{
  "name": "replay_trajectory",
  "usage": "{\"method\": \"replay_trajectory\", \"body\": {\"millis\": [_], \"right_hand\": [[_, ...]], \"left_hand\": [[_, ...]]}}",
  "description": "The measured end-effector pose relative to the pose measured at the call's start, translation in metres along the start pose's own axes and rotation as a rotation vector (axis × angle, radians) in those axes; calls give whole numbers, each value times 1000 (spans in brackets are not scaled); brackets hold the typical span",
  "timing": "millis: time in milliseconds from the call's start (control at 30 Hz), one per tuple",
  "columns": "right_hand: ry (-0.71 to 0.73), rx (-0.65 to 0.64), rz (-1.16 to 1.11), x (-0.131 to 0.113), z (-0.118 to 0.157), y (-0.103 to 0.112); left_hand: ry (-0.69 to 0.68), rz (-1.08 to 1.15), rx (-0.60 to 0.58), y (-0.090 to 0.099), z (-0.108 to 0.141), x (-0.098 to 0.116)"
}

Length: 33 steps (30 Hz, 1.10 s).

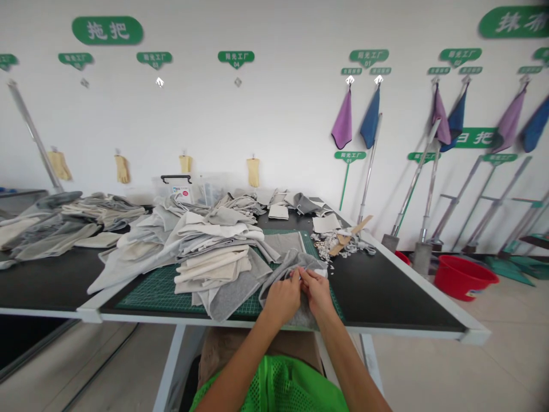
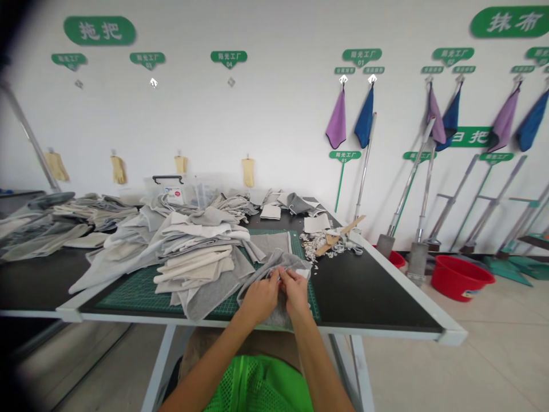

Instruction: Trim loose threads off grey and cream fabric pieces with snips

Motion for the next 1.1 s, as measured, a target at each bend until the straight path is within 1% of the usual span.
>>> {"method": "replay_trajectory", "body": {"millis": [67,167,267,400,533,733,933,1100], "right_hand": [[-15,3,-31,-1,-1,1],[-59,-65,-19,1,-3,-2],[-40,-91,20,1,-1,-3],[19,-67,20,0,2,-3],[12,-20,-9,0,2,-1],[5,59,-23,-1,2,0],[-16,11,-8,0,2,-2],[-22,-7,-49,1,2,-1]], "left_hand": [[-4,0,10,1,0,1],[12,10,10,1,0,1],[42,18,-8,-2,0,-1],[44,2,-23,-5,0,-3],[54,-9,-22,-2,1,-3],[65,1,-72,-1,0,-2],[72,16,-63,-3,-1,-3],[79,16,-47,-3,0,-4]]}}
Point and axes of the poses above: each hand's wrist, its own z-axis away from the middle knuckle, its own y-axis out of the back of the hand, x = y × z, the point moved 7 cm from there along -z, towards the middle knuckle, and after that the axes turned 13 degrees about -y, right-handed, at the moved point
